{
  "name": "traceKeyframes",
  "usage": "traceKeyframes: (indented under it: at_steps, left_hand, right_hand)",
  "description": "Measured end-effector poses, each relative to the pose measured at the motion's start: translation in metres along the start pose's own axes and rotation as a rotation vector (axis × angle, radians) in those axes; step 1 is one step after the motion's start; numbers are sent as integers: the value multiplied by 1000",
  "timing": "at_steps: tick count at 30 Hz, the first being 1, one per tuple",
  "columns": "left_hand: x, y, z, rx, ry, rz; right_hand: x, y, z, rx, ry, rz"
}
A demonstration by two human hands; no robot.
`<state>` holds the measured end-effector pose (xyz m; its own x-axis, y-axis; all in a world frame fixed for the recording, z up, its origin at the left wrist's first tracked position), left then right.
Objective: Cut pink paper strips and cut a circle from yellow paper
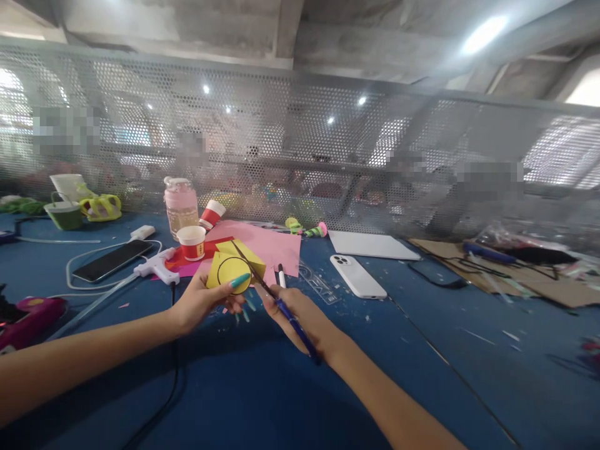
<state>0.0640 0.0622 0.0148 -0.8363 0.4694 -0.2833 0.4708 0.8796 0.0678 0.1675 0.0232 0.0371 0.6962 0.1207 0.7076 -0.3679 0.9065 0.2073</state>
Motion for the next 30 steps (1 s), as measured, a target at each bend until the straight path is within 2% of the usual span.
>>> traceKeyframes:
  at_steps: [5,12,22,30]
  left_hand:
    - [11,3,17,29,-8,-1]
    - [6,0,17,42,-54,23]
    - [4,3,20,38,-57,77]
    - [2,1,20,47,-64,74]
  right_hand:
    - [-2,-2,-10,-86,13,154]
    - [-4,-6,-16,-156,24,275]
    - [-3,-9,-9,-159,43,261]
    - [-4,-7,-16,-150,-25,231]
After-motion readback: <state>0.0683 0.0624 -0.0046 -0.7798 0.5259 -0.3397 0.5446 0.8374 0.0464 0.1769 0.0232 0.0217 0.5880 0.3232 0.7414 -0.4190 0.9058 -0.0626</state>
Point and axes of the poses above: each hand's wrist, its own y-axis towards the middle knuckle, its own x-axis out of the back of the hand, z = x × y, the point moved 9 cm from there along y, towards the middle knuckle, and after that the axes turned 1 degree about -x, right-handed, at the moved point
